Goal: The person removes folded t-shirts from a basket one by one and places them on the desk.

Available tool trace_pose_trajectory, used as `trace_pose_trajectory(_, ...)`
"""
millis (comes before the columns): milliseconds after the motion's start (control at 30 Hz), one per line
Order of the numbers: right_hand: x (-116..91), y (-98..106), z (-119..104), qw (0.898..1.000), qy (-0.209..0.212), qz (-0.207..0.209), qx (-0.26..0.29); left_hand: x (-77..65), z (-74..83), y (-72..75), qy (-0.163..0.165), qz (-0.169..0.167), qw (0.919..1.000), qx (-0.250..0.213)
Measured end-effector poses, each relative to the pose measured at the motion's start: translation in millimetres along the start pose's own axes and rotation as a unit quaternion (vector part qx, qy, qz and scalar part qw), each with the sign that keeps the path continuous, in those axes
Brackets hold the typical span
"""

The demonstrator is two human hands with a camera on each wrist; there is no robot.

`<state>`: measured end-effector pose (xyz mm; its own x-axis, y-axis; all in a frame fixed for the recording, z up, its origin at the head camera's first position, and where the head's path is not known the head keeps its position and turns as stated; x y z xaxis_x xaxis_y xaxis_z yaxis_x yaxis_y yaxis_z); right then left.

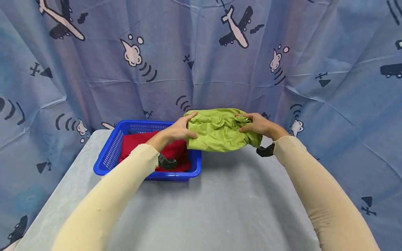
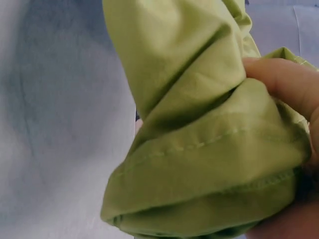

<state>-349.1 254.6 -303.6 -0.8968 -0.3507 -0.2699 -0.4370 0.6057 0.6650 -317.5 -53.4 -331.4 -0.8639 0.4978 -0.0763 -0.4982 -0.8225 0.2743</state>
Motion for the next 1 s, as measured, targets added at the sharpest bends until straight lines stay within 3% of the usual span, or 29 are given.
trace_pose_trajectory(233, 0, 7, 19, 1.000, -0.016, 0.013, -0.002, 19.1, 4.9, -16.2, 0.021, -0.002, 0.9996, -0.021)
trace_pose_trajectory(467, -2, 11, 31, 0.999, -0.020, 0.027, -0.035, 35.3, 6.5, -32.3, -0.004, 0.016, 0.9968, 0.078)
trace_pose_trajectory(633, -3, 12, 41, 0.998, -0.024, 0.032, -0.056, 44.9, 2.4, -47.8, -0.015, 0.015, 0.9922, 0.123)
trace_pose_trajectory(1000, 6, -1, 68, 0.996, -0.029, 0.030, -0.072, 54.3, -6.6, -67.4, 0.026, -0.018, 0.9832, 0.180)
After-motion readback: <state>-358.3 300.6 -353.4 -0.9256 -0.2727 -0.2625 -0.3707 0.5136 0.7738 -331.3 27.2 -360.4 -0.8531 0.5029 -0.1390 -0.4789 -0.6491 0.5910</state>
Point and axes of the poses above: each hand's wrist, its own x-axis towards the middle knuckle, its own y-axis out of the back of the hand, z = x × y, the point moved 3 cm from there along x, towards the middle knuckle, and after that the axes turned 1 degree about -z, right-handed, at the moved point
